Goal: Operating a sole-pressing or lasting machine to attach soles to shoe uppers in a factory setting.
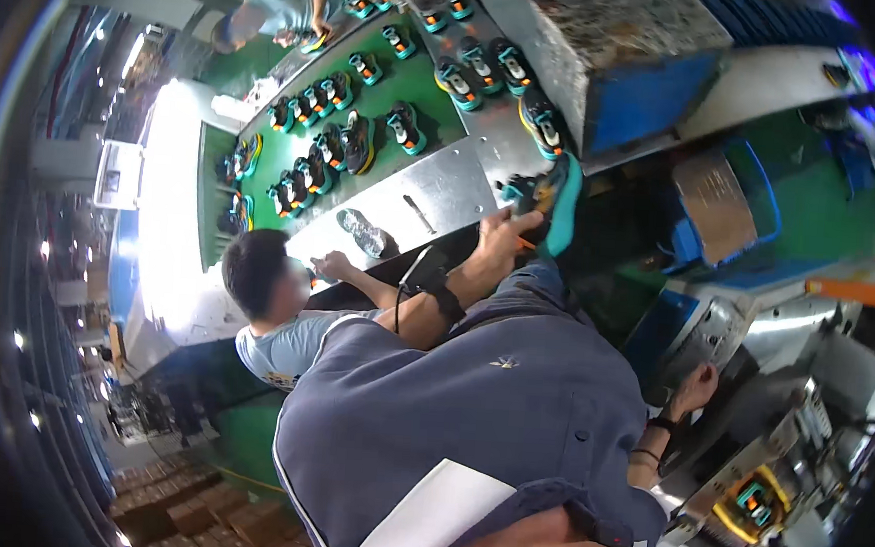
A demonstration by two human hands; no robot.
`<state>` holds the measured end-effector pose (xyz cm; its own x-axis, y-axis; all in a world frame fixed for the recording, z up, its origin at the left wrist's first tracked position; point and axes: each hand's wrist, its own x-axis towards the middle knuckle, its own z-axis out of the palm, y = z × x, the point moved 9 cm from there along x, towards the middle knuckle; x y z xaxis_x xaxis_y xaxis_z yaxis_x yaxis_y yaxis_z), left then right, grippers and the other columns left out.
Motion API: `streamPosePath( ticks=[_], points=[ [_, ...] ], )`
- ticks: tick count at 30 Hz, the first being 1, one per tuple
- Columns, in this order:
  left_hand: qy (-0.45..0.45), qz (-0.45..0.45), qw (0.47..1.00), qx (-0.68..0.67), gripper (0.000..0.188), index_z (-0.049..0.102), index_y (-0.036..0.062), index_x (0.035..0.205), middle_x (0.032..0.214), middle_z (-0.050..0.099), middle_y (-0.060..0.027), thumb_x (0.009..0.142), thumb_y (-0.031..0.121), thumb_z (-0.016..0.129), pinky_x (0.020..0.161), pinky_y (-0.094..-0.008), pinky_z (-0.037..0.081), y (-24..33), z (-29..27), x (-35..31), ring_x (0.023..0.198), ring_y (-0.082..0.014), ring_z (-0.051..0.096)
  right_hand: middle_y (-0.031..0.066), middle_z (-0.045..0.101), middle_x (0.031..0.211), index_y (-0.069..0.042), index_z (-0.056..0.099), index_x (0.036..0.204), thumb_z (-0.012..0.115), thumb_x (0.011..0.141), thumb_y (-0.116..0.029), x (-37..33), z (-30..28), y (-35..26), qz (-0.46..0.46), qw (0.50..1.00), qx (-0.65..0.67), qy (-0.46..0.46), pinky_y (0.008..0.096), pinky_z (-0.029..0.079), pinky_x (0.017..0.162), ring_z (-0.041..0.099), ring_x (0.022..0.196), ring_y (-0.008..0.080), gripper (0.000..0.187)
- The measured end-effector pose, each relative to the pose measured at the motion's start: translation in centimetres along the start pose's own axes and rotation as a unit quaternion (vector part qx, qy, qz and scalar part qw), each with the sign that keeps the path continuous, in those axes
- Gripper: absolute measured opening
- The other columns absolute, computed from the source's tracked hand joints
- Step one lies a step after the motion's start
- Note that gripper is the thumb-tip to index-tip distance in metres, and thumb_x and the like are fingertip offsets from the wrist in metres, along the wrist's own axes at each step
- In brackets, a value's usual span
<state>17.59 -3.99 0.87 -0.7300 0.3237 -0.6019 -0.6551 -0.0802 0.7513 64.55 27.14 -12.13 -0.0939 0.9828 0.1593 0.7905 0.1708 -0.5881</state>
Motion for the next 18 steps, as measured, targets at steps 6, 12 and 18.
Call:
streamPosePath(
  ticks=[6,12,18],
  points=[
    [0.224,0.118,0.967,0.001,0.030,0.062,-0.0055,0.098,0.085,0.065,-0.0099,0.074,0.008,0.074,0.056,-0.0321,0.050,6.3,-16.7,16.8,0.067,-0.0198,0.062,0.0157,0.068,0.100,0.004,0.065,0.104,0.063,0.089,-0.017,7.3,-1.0,-12.7,0.016,0.996,0.042,0.081,0.0333,0.049,0.084,0.064,0.090,0.0224,0.026],
    [0.389,0.231,0.832,0.321,0.037,0.057,-0.0030,0.098,0.078,0.063,-0.0127,0.074,0.019,0.072,0.059,-0.0390,0.051,13.2,-26.9,31.8,0.062,-0.0253,0.061,0.0114,0.067,0.102,0.004,0.064,0.105,0.059,0.093,-0.013,16.2,-0.9,-39.5,-0.130,0.964,0.230,0.039,0.0284,0.051,0.083,0.064,0.092,0.0185,0.020],
    [0.199,0.250,0.855,0.410,0.062,0.047,-0.0019,0.123,0.115,0.056,-0.0257,0.070,0.020,0.068,0.095,-0.0464,0.044,7.3,-31.1,47.0,0.111,-0.0425,0.053,0.0087,0.066,0.097,0.004,0.063,0.102,0.060,0.092,-0.005,17.9,-1.8,-66.3,-0.320,0.889,0.327,0.007,0.0268,0.050,0.082,0.062,0.091,0.0150,0.013]
  ],
)
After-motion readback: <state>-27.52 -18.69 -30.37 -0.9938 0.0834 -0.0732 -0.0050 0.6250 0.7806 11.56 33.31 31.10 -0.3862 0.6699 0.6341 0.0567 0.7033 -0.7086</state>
